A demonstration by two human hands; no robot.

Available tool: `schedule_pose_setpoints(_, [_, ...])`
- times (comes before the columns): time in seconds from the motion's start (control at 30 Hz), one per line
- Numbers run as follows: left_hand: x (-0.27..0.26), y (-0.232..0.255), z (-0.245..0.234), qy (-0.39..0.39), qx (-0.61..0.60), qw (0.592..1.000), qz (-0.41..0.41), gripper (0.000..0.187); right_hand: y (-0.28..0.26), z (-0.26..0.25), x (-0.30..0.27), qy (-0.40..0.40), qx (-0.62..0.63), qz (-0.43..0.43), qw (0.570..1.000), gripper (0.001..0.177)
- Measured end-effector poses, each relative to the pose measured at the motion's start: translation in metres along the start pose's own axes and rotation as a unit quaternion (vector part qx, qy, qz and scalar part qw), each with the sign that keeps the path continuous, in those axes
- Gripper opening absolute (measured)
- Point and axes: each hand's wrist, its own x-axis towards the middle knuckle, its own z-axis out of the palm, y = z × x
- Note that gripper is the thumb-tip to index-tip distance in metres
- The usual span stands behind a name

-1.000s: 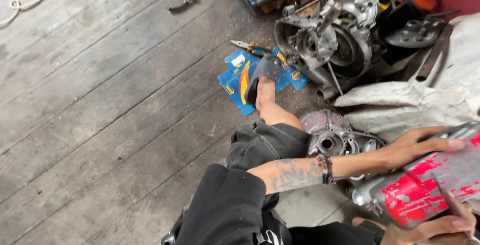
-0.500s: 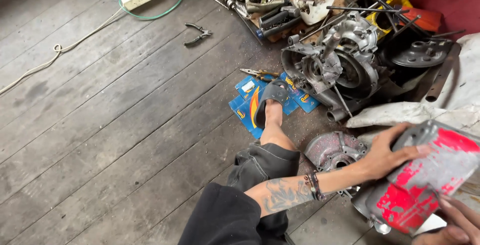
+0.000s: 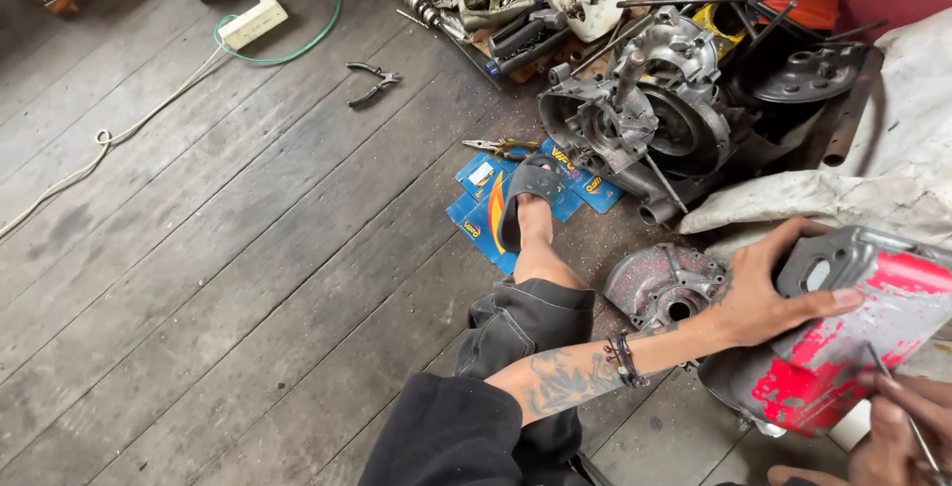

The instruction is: The person scrapes red paint off a gray metal part using a screwdriver. They hold the part with one hand and use the screwdriver tip to remove the paint layer, occasionally rotating the part to access different areas.

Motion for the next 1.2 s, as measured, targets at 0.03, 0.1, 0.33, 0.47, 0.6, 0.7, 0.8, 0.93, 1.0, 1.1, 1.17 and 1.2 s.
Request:
schedule_pose_setpoints(0.03, [-0.003, 0.001, 0.001, 0.002, 0.0, 1.0, 0.01, 0.08, 0.054, -0.034, -0.016, -0.133, 0.042, -0.024, 0.99, 0.046])
schedule_pose_setpoints(0.1, [-0.005, 0.005, 0.004, 0.013, 0.01, 1.0, 0.011, 0.076, -0.035, -0.007, -0.014, -0.065, 0.037, 0.032, 0.997, 0.037])
schedule_pose_setpoints(0.33, [-0.008, 0.028, 0.008, 0.059, -0.021, 0.998, 0.003, 0.076, -0.101, 0.061, 0.003, 0.198, 0.088, 0.177, 0.96, 0.034])
schedule_pose_setpoints(0.47, [-0.005, 0.019, 0.009, 0.085, 0.001, 0.996, -0.008, 0.075, -0.077, 0.075, 0.019, 0.215, 0.199, 0.189, 0.937, 0.032])
schedule_pose_setpoints(0.6, [0.003, -0.009, 0.008, 0.101, -0.012, 0.995, 0.025, 0.077, -0.119, 0.082, 0.032, 0.228, 0.087, -0.039, 0.969, 0.029])
schedule_pose_setpoints(0.7, [0.007, -0.018, 0.005, 0.117, -0.012, 0.992, 0.042, 0.07, -0.126, 0.082, 0.042, 0.189, 0.009, -0.124, 0.974, 0.03])
schedule_pose_setpoints(0.8, [0.008, -0.016, 0.0, 0.13, -0.026, 0.989, 0.071, 0.068, -0.134, 0.082, 0.048, 0.18, -0.013, -0.159, 0.971, 0.026])
schedule_pose_setpoints(0.93, [0.007, -0.02, -0.007, 0.128, -0.025, 0.988, 0.082, 0.071, -0.135, 0.087, 0.055, 0.214, -0.095, -0.193, 0.953, 0.027])
schedule_pose_setpoints(1.0, [0.009, -0.02, -0.009, 0.141, -0.038, 0.985, 0.091, 0.073, -0.14, 0.089, 0.057, 0.203, -0.091, -0.208, 0.953, 0.024])
schedule_pose_setpoints(1.1, [0.015, -0.024, -0.016, 0.161, -0.04, 0.981, 0.099, 0.071, -0.142, 0.098, 0.06, 0.194, -0.075, -0.232, 0.95, 0.02])
schedule_pose_setpoints(1.17, [0.015, -0.021, -0.02, 0.169, -0.033, 0.981, 0.094, 0.067, -0.14, 0.101, 0.06, 0.191, -0.067, -0.239, 0.95, 0.019])
schedule_pose_setpoints(1.2, [0.014, -0.017, -0.022, 0.164, -0.038, 0.981, 0.093, 0.068, -0.138, 0.1, 0.06, 0.191, -0.065, -0.236, 0.951, 0.02])
